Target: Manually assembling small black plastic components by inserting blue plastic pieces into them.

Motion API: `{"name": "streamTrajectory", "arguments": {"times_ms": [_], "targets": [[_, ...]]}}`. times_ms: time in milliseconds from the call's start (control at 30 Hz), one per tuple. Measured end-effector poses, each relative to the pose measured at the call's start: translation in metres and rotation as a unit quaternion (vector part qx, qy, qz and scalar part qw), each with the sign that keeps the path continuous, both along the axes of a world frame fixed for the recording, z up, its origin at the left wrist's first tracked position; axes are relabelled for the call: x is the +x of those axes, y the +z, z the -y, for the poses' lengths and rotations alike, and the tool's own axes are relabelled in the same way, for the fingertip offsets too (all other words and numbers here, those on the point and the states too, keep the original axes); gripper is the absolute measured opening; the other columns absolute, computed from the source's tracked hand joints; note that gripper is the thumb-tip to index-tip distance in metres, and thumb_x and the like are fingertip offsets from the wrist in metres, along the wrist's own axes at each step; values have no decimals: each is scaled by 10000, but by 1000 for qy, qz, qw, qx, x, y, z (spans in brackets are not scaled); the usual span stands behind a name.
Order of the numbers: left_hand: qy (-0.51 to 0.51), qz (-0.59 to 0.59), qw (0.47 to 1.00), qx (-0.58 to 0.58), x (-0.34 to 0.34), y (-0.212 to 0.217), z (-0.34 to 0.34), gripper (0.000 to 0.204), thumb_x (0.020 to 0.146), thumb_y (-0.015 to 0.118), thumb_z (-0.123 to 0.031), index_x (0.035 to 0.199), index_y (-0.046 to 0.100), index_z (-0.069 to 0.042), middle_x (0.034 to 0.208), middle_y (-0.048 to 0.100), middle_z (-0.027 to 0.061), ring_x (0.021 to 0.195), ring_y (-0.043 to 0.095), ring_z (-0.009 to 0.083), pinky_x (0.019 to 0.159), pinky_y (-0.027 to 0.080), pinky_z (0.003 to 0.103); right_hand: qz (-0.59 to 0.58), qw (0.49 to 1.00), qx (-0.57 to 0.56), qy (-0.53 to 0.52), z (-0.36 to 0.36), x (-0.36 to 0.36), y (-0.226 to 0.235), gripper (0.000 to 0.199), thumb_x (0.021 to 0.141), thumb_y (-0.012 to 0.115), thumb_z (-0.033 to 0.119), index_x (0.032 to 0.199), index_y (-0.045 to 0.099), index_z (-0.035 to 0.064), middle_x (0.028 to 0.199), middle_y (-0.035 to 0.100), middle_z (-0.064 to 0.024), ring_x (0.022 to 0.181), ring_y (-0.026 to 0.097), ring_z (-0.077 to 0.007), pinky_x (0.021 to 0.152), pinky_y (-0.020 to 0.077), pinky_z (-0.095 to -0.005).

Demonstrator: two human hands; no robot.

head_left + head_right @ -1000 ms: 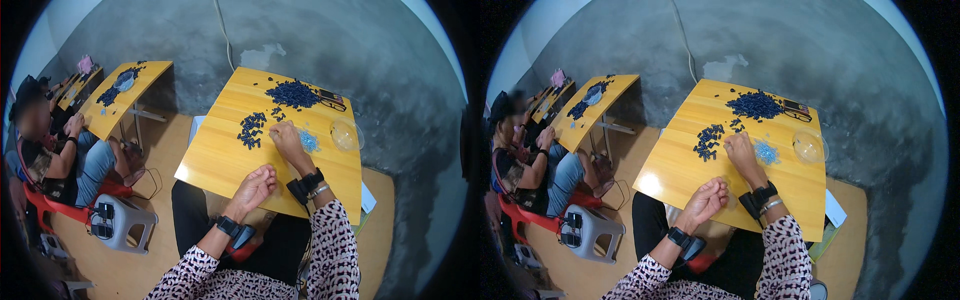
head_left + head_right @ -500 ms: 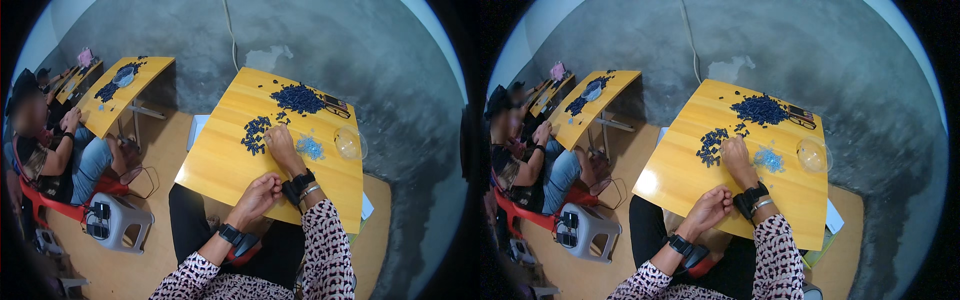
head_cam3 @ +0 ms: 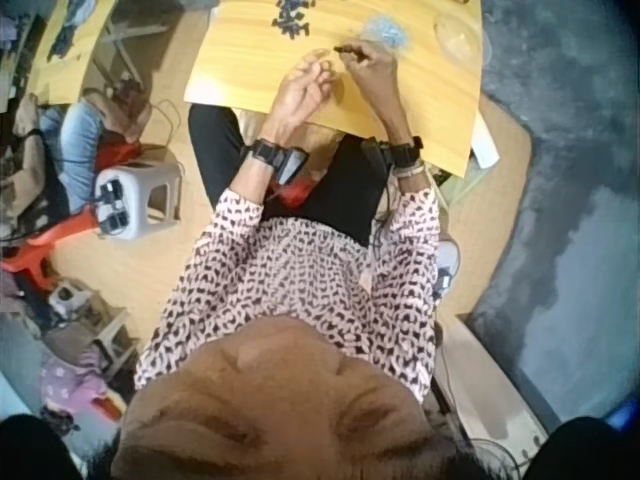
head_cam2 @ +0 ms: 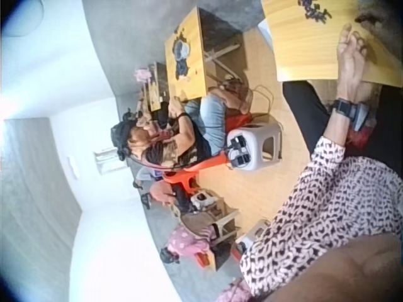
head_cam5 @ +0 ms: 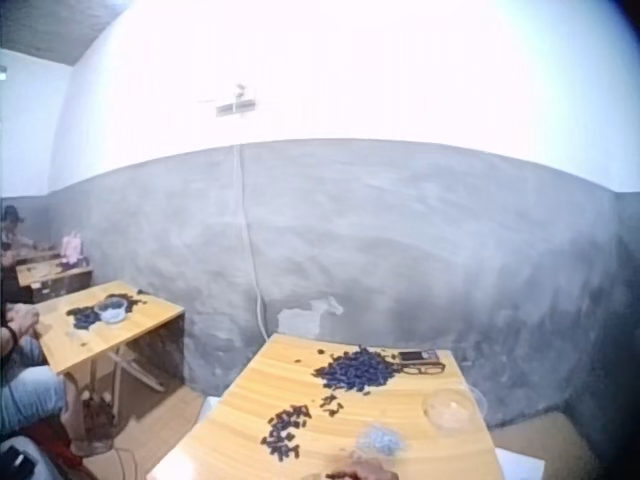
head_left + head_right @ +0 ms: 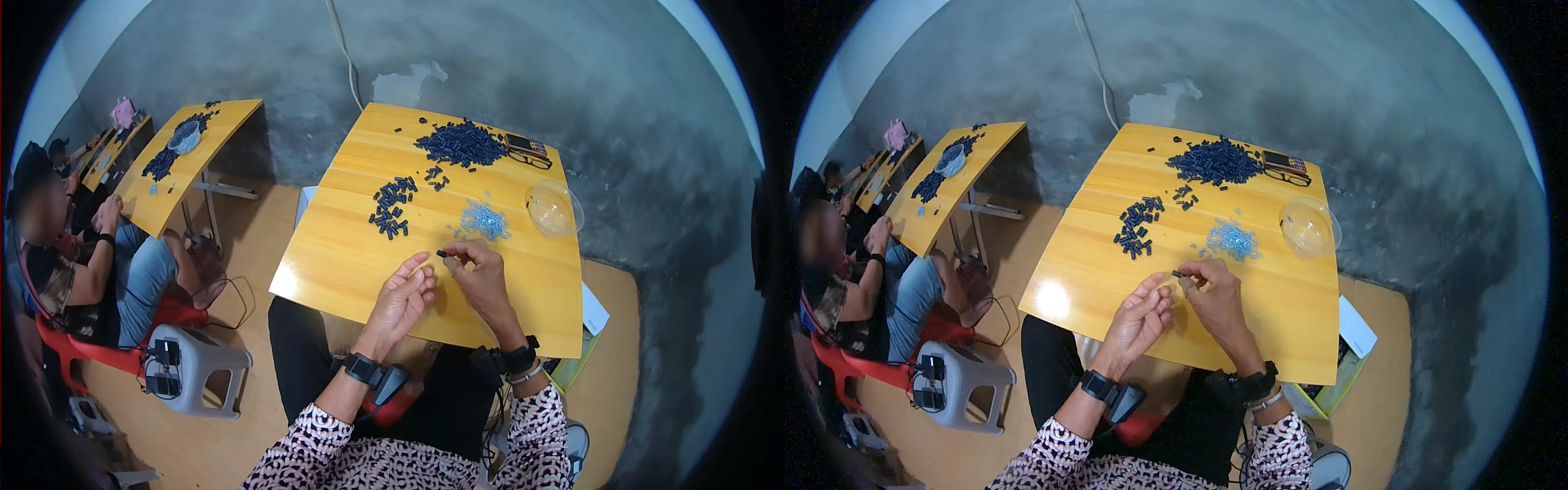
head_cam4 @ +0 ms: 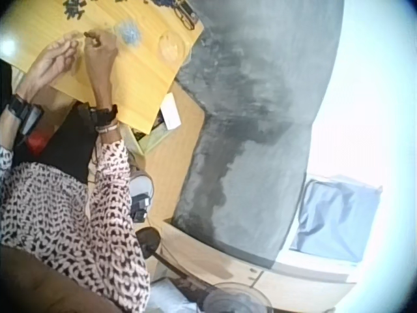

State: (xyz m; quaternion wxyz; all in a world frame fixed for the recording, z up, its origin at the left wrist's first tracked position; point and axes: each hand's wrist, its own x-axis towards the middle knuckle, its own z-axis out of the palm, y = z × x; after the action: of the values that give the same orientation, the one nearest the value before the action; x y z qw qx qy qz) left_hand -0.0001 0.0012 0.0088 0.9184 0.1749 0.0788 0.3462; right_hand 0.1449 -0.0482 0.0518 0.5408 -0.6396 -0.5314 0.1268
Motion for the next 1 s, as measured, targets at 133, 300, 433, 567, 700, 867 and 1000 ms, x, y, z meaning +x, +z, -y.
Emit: {"name": "streamTrajectory", "arguments": {"times_ms": [133,300,433,567,700,867,1000], "targets": [[-11,-36,998,52,3,-4,-3,291,917,566,-85,1201,530,-33,991,576,30,863,546,100,816,472,264,-27,999,14,10,14,-6,-2,165,748,656,16,911,681,26,817,634,-93,684,563,-170,633,466,-284],[-26,-44,996,67,5,-6,-1,313,916,568,-79,1218,529,-11,1031,592,39,911,554,99,831,477,257,-35,999,9,16,21,-12,-13,151,744,662,-25,889,677,14,764,598,-46,686,526,-118,654,444,-250],[-12,-69,994,86,3,-10,0,275,914,572,-83,1178,562,-7,1044,612,55,888,563,96,829,483,247,-33,999,23,16,24,-20,-12,162,742,658,-33,896,675,14,795,596,-52,687,532,-118,650,445,-245],[-15,-76,993,84,3,-9,1,241,914,573,-89,1140,575,-5,1021,619,48,868,578,98,809,487,226,-36,999,13,7,31,-25,-10,171,746,666,5,915,672,28,812,606,-88,752,570,-188,662,461,-291],[-18,-63,996,58,3,-6,1,212,916,577,-100,1101,597,1,948,607,36,809,544,105,747,459,241,46,998,35,18,42,-16,-9,159,742,664,31,902,664,32,809,631,-122,795,585,-281,683,475,-356],[-28,-29,998,43,-2,-4,-1,171,909,584,-151,1045,599,-49,924,578,31,762,496,123,696,431,255,105,994,6,-43,60,27,-17,126,736,660,14,863,659,14,809,632,-133,808,586,-297,691,478,-366],[-38,-28,998,40,4,-1,1,159,912,577,-105,1044,604,-20,926,587,17,754,476,110,684,410,243,55,989,-72,-113,69,76,-13,97,747,650,7,844,653,-7,818,636,-161,812,601,-317,713,485,-374]]}}
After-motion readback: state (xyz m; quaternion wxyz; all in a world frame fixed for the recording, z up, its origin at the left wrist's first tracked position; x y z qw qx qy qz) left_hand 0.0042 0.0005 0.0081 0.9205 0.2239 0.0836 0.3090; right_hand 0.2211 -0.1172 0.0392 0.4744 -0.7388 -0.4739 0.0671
